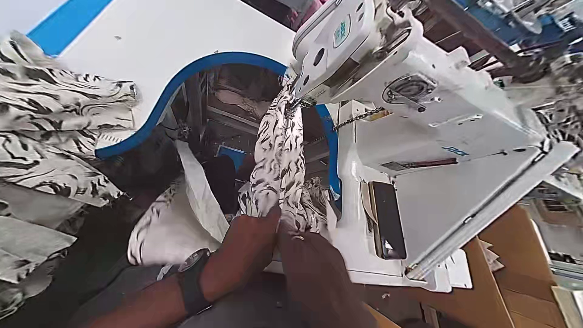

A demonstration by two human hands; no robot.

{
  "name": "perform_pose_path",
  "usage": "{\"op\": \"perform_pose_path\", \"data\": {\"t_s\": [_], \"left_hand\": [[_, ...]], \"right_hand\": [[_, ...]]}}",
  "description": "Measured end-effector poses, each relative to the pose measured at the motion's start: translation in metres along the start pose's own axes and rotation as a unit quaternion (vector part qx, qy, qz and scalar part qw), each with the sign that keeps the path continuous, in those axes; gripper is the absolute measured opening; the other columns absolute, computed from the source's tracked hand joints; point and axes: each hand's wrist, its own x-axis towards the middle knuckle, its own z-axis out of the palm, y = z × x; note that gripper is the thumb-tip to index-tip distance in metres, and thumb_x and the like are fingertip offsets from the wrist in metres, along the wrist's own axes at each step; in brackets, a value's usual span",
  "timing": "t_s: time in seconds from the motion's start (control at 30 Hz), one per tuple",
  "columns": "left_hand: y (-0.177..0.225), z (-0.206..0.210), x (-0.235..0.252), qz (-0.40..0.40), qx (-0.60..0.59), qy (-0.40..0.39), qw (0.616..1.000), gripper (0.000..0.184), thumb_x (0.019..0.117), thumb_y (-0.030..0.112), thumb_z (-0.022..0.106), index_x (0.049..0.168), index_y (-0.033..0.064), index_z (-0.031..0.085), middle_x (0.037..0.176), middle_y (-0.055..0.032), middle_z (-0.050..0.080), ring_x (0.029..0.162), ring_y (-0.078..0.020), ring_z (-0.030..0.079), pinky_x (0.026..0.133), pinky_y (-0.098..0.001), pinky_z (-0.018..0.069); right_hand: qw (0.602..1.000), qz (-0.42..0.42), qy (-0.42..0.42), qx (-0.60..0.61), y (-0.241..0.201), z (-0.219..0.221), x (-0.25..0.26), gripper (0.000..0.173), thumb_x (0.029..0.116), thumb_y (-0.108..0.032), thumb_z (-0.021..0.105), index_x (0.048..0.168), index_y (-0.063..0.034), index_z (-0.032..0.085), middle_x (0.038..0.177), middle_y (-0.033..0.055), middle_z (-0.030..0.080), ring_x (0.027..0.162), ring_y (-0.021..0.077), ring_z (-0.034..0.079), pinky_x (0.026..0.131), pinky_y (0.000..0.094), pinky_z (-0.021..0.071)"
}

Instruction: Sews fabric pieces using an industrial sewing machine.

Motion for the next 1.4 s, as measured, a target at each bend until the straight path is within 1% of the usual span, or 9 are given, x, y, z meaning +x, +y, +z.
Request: {"op": "perform_pose_path", "data": {"t_s": [0.1, 0.23, 0.37, 0.57, 0.8, 1.0, 1.1, 1.27, 1.4], "left_hand": [[-0.009, 0.005, 0.011, -0.014, 0.011, 0.039, 0.999, 0.035, 0.0939, 0.015, 0.054, 0.120, -0.0019, 0.069, 0.050, -0.0053, 0.054, 0.040, -0.0261, 0.057, 0.039, -0.0422, 0.0474], [-0.025, 0.011, 0.019, 0.042, -0.019, 0.135, 0.990, 0.021, 0.0911, 0.017, 0.054, 0.084, 0.0055, 0.070, 0.049, -0.0028, 0.052, 0.040, -0.0189, 0.054, 0.037, -0.0336, 0.0404], [-0.041, 0.016, 0.034, 0.066, -0.091, 0.181, 0.977, 0.025, 0.0947, 0.013, 0.054, 0.097, 0.0024, 0.077, 0.053, -0.0029, 0.057, 0.043, -0.0153, 0.054, 0.042, -0.0286, 0.0420], [-0.049, 0.019, 0.065, 0.036, -0.138, 0.165, 0.976, 0.023, 0.0928, 0.012, 0.052, 0.081, 0.0038, 0.070, 0.048, -0.0028, 0.049, 0.039, -0.0156, 0.049, 0.038, -0.0301, 0.0368], [-0.048, 0.009, 0.076, -0.030, -0.174, 0.101, 0.979, 0.034, 0.0979, 0.015, 0.051, 0.115, -0.0026, 0.075, 0.050, -0.0040, 0.054, 0.040, -0.0179, 0.050, 0.042, -0.0341, 0.0416], [-0.069, 0.002, 0.074, 0.060, -0.234, 0.001, 0.970, 0.023, 0.0888, 0.009, 0.054, 0.067, 0.0029, 0.057, 0.049, -0.0073, 0.046, 0.042, -0.0223, 0.049, 0.043, -0.0389, 0.0375], [-0.096, 0.001, 0.091, 0.070, -0.380, -0.092, 0.918, 0.027, 0.0931, 0.004, 0.052, 0.066, 0.0017, 0.054, 0.055, -0.0015, 0.041, 0.052, -0.0100, 0.040, 0.052, -0.0282, 0.0322], [-0.114, 0.013, 0.122, 0.082, -0.502, -0.119, 0.853, 0.026, 0.0965, 0.003, 0.054, 0.071, 0.0015, 0.060, 0.062, 0.0079, 0.052, 0.059, 0.0067, 0.046, 0.057, -0.0139, 0.0376], [-0.085, -0.002, 0.096, -0.029, -0.379, -0.061, 0.923, 0.033, 0.1045, 0.020, 0.051, 0.090, -0.0040, 0.069, 0.066, -0.0067, 0.057, 0.060, -0.0148, 0.053, 0.061, -0.0362, 0.0451]], "right_hand": [[0.999, 0.049, -0.011, -0.015, 0.004, 0.003, 0.016, 0.023, 0.0855, -0.003, 0.060, 0.100, 0.0025, 0.077, 0.053, 0.0066, 0.060, 0.048, 0.0251, 0.063, 0.049, 0.0372, 0.0505], [0.998, 0.020, -0.032, -0.043, -0.009, 0.005, 0.036, 0.016, 0.0821, -0.003, 0.060, 0.085, 0.0008, 0.075, 0.054, 0.0063, 0.059, 0.048, 0.0216, 0.061, 0.046, 0.0328, 0.0445], [0.981, 0.056, -0.176, 0.055, 0.019, -0.011, 0.063, 0.008, 0.0833, -0.005, 0.067, 0.080, -0.0037, 0.074, 0.060, 0.0113, 0.062, 0.054, 0.0289, 0.067, 0.045, 0.0418, 0.0503], [0.975, 0.036, -0.187, 0.113, 0.034, 0.006, 0.090, 0.010, 0.0875, -0.010, 0.065, 0.082, -0.0032, 0.071, 0.066, 0.0100, 0.065, 0.064, 0.0287, 0.069, 0.050, 0.0385, 0.0518], [0.969, 0.032, -0.202, 0.141, 0.050, 0.018, 0.060, 0.024, 0.0919, -0.020, 0.059, 0.074, -0.0044, 0.065, 0.054, 0.0071, 0.053, 0.046, 0.0240, 0.059, 0.040, 0.0380, 0.0431], [0.988, -0.071, -0.119, 0.070, 0.034, 0.014, 0.084, 0.021, 0.0906, -0.018, 0.058, 0.072, -0.0113, 0.066, 0.053, 0.0021, 0.054, 0.047, 0.0191, 0.058, 0.041, 0.0321, 0.0425], [0.990, -0.103, -0.089, 0.027, 0.034, 0.029, 0.099, 0.014, 0.0843, -0.014, 0.061, 0.071, -0.0110, 0.066, 0.052, 0.0023, 0.053, 0.046, 0.0200, 0.059, 0.042, 0.0326, 0.0427], [0.997, -0.040, -0.058, 0.044, 0.038, 0.047, 0.113, 0.012, 0.0871, -0.012, 0.062, 0.080, -0.0050, 0.069, 0.056, 0.0077, 0.056, 0.048, 0.0277, 0.062, 0.041, 0.0410, 0.0463], [0.982, 0.115, -0.120, 0.088, 0.055, 0.037, 0.084, 0.018, 0.0908, -0.015, 0.064, 0.091, 0.0012, 0.072, 0.064, 0.0149, 0.064, 0.056, 0.0358, 0.067, 0.048, 0.0530, 0.0503]]}}
